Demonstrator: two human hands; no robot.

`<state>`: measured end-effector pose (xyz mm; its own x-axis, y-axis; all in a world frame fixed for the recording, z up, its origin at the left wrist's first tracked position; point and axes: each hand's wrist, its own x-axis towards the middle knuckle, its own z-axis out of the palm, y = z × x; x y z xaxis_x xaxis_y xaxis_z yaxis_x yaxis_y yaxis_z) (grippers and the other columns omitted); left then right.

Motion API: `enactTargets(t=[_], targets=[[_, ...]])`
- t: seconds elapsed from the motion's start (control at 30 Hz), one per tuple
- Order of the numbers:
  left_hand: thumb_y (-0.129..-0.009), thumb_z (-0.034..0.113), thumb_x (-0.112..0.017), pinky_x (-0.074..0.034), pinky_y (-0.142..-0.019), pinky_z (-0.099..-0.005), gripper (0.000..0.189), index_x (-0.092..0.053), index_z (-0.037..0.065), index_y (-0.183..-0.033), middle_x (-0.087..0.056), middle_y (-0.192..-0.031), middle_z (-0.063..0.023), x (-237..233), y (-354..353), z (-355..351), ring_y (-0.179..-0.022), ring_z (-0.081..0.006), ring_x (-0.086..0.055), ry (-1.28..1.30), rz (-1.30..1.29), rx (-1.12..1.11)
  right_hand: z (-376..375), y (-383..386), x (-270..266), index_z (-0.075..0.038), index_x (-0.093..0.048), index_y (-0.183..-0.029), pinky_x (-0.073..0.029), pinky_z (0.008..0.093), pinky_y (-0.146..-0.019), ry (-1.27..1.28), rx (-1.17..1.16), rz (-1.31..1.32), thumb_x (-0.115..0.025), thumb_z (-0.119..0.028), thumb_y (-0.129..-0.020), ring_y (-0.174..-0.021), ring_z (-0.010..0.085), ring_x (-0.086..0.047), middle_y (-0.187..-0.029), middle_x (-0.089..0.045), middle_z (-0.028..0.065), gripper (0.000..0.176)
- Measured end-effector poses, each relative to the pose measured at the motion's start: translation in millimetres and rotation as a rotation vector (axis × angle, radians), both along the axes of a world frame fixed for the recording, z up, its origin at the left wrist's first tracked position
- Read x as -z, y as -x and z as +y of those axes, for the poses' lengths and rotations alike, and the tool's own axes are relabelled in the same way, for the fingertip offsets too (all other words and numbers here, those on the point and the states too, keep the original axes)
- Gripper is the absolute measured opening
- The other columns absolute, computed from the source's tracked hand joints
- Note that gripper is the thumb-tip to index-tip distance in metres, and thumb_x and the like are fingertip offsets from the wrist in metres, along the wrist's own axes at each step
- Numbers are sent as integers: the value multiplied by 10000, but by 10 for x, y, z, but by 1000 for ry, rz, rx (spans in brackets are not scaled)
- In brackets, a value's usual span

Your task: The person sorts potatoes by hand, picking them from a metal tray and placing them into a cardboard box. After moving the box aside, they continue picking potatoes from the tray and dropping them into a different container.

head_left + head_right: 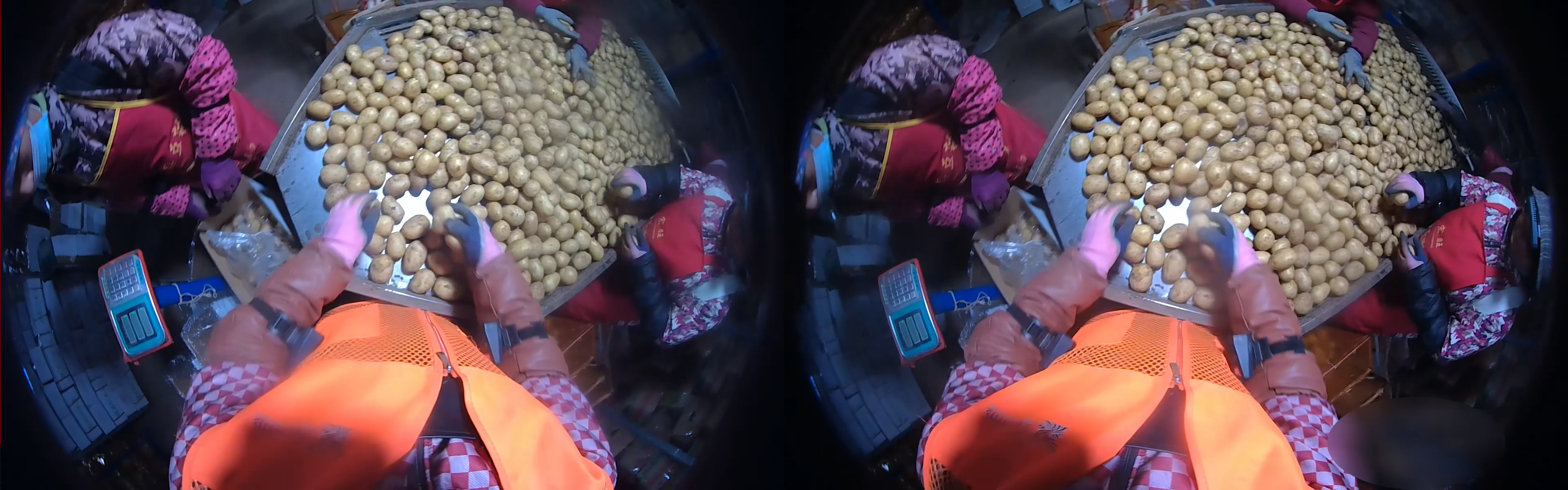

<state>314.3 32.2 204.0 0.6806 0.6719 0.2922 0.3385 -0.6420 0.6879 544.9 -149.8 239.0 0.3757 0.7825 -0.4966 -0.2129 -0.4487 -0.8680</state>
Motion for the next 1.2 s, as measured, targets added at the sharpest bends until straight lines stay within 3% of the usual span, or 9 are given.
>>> enactTargets(t=[0.07,0.17,0.23,0.4,0.67,0.7,0.83,1.0,1.2], targets=[[-863,252,-736,-473,-1002,-434,448,-632,117,-1277,-610,-1278,-200,-258,-598,213,-1170,-377,-587,20,20,-1,-330,-101,26,-21,-447,-1443,-503,314,-908,-279,60,386,-662,-199,-875,-1128,171,-555,-1267,-574,90,633],[-806,344,-791,-436,-1056,-468,570,-619,164,-1319,-527,-1395,-196,-341,-1340,348,-1272,-387,-519,-87,242,-196,-708,-121,-178,-56,-402,-1463,-491,351,-819,-299,180,505,-613,-282,-910,-1013,193,-561,-1209,-567,70,634],[-754,406,-826,-390,-1098,-499,647,-622,196,-1330,-459,-1460,-205,-243,-1646,355,-1337,-412,-455,218,373,-226,-855,-177,-161,-75,-428,-1432,-481,318,-673,-297,215,380,-628,-343,-921,-860,184,-571,-1123,-582,58,611],[-756,279,-808,-438,-1052,-481,466,-667,190,-1192,-506,-1345,-207,-95,-1548,-456,-1290,-424,-435,62,152,224,-1117,-353,30,-57,-377,-1486,-541,421,-925,-557,427,1037,-589,-198,-947,-1112,256,-606,-1307,-556,121,596],[-797,133,-749,-404,-1081,-553,430,-649,176,-1214,-510,-1371,-146,-222,-1053,-829,-1370,-469,-361,38,196,825,-734,-513,106,-65,-391,-1494,-549,347,-847,-302,501,757,-596,-337,-976,-1002,210,-616,-1263,-569,113,620],[-815,108,-735,-424,-1072,-533,424,-642,145,-1227,-542,-1359,-150,-265,-987,-849,-1350,-436,-414,63,201,849,-722,-566,192,-30,-463,-1416,-547,335,-797,-336,522,902,-560,-399,-996,-905,200,-613,-1082,-609,86,568],[-824,24,-694,-470,-1035,-461,418,-634,66,-1235,-627,-1264,-153,-266,-881,-659,-1221,-375,-571,244,-6,599,-792,-740,445,-89,-460,-1411,-499,379,-705,-389,407,1091,-503,-483,-995,-844,216,-565,-1022,-564,56,574],[-888,52,-580,-476,-998,-466,472,-566,156,-1348,-539,-1342,-225,-326,-1363,110,-1163,-407,-574,-62,415,71,-617,-603,90,18,-525,-1296,-538,348,-732,-229,621,854,-458,-461,-1026,-776,210,-590,-831,-578,46,555],[-899,41,-515,-536,-888,-494,500,-553,286,-1333,-505,-1252,-266,61,-1914,326,-1105,-449,-603,-66,819,158,-776,-559,174,-106,-500,-1395,-552,475,-823,-342,512,873,-486,-451,-1018,-1136,333,-624,-1319,-590,155,512]])
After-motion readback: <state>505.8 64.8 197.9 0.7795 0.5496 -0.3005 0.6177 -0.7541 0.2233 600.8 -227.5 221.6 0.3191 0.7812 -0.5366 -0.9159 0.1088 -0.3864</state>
